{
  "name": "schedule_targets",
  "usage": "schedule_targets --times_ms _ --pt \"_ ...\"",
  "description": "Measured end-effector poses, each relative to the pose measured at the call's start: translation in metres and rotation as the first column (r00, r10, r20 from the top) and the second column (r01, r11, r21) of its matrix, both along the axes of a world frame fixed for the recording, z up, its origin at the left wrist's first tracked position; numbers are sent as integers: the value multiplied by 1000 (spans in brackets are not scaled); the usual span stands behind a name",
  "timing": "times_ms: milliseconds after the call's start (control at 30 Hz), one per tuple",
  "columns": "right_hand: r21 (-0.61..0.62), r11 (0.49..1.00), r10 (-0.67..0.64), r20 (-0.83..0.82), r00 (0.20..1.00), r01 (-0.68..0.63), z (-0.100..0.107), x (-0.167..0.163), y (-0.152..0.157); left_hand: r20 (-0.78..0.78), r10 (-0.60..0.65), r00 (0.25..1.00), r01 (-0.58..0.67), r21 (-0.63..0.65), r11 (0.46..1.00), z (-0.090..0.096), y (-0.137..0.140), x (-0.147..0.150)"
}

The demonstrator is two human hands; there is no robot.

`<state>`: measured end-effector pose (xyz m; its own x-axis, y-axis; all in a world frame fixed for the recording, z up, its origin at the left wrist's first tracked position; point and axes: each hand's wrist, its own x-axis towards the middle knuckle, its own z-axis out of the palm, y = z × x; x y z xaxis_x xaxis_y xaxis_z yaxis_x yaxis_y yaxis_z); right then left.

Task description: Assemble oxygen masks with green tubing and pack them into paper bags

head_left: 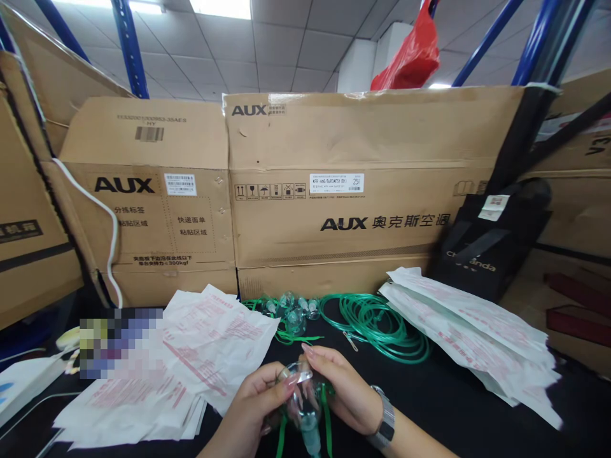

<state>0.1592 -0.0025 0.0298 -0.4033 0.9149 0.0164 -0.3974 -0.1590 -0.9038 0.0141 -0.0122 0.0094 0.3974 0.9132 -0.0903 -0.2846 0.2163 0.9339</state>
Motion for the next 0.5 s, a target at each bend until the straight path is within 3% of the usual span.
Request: schedule_targets --times_ms 233,500 --pt "49 999 21 19 1000 -22 1 0 -1 -19 -1 1000 2 46 999 3 -2 -3" --pt "56 998 -9 106 994 4 3 2 -3 -2 -64 998 64 6 998 10 -3 -3"
